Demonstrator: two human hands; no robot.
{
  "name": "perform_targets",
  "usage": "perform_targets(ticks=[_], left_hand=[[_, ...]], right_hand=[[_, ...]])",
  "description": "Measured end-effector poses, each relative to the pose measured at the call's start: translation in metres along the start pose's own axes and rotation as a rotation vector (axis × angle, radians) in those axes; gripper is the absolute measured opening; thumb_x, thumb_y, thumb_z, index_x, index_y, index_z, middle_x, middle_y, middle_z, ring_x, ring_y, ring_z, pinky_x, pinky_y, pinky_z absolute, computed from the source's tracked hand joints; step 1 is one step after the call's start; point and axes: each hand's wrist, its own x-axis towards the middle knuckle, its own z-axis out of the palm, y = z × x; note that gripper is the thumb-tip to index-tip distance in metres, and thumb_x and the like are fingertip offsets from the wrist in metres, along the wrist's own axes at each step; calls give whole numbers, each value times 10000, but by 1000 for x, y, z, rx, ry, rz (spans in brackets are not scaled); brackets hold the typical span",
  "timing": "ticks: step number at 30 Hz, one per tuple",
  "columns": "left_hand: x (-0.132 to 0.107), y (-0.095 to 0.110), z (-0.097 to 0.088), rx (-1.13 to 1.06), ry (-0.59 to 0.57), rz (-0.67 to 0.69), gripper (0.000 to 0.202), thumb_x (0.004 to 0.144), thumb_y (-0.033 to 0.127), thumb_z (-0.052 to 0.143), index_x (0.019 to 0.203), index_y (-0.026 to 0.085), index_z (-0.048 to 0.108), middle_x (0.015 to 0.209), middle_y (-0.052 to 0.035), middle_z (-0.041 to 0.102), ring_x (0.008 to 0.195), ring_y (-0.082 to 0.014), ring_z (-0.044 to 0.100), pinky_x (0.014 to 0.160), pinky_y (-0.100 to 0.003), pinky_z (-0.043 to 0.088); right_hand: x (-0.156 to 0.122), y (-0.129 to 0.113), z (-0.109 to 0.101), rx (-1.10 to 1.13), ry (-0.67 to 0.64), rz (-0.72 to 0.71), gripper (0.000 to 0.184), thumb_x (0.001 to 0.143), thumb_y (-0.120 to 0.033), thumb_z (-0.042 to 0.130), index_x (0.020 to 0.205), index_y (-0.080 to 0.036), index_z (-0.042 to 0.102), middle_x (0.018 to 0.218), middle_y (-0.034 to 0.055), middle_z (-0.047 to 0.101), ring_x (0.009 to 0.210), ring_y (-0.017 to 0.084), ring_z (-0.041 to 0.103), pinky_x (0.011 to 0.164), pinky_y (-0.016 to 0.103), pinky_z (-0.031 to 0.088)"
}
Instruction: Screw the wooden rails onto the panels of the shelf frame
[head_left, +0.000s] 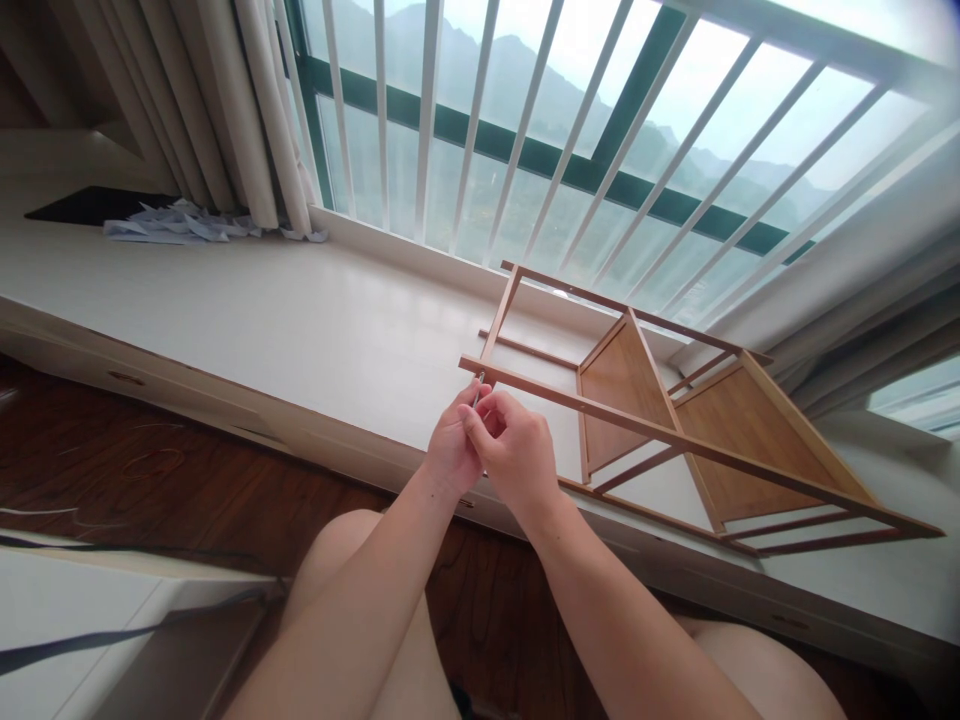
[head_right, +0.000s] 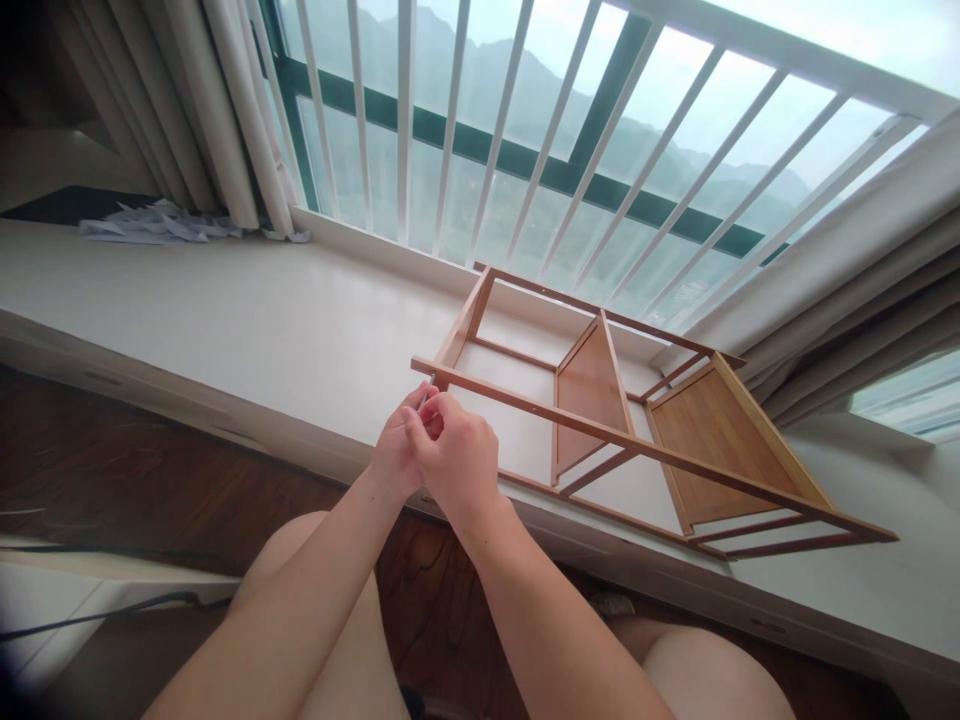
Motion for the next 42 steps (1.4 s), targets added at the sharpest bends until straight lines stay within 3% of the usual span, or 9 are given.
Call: perform_targets(ticks=[9, 21, 32, 37, 42], left_hand=[[3, -3, -4, 10, 6, 28, 174, 818, 265, 712, 763, 135, 610, 659, 9, 622, 604, -87, 607, 563, -175, 466], [-3, -4, 7, -29, 53, 22, 203, 869, 273, 642, 723, 134, 614, 649, 2, 628, 585, -85, 595, 577, -182, 465], [3, -4, 0, -2, 56, 47, 177, 825, 273, 698, 749, 136, 617, 646, 5, 630, 584, -87, 605, 546, -170, 466], [3, -1, -5, 72, -29, -22, 270, 810, 393, 710, 693, 166, 622, 393, 62, 432, 353, -74, 441, 388, -170, 354], [-1, 5, -6, 152, -55, -170, 340, 827, 504, 644, 720, 182, 649, 290, 75, 294, 246, -137, 396, 294, -198, 304]], right_hand=[[0, 4, -2, 91, 6, -7, 256, 874, -443, 578, 748, -223, 613, 602, -31, 586, 562, 133, 489, 588, 251, 346], [-1, 4, -2, 93, 13, -26, 237, 859, -426, 601, 742, -220, 608, 582, -39, 561, 545, 126, 469, 582, 251, 338], [2, 6, 0, 144, 8, -5, 236, 860, -422, 593, 754, -216, 640, 620, -22, 600, 571, 131, 506, 594, 251, 379], [2, 4, 0, 424, -76, 83, 303, 906, -413, 495, 739, -196, 625, 564, -12, 586, 542, 128, 538, 554, 237, 419], [3, 2, -2, 998, -424, 417, 299, 864, -474, 510, 846, -183, 578, 527, -38, 571, 334, 85, 409, 320, 196, 232]])
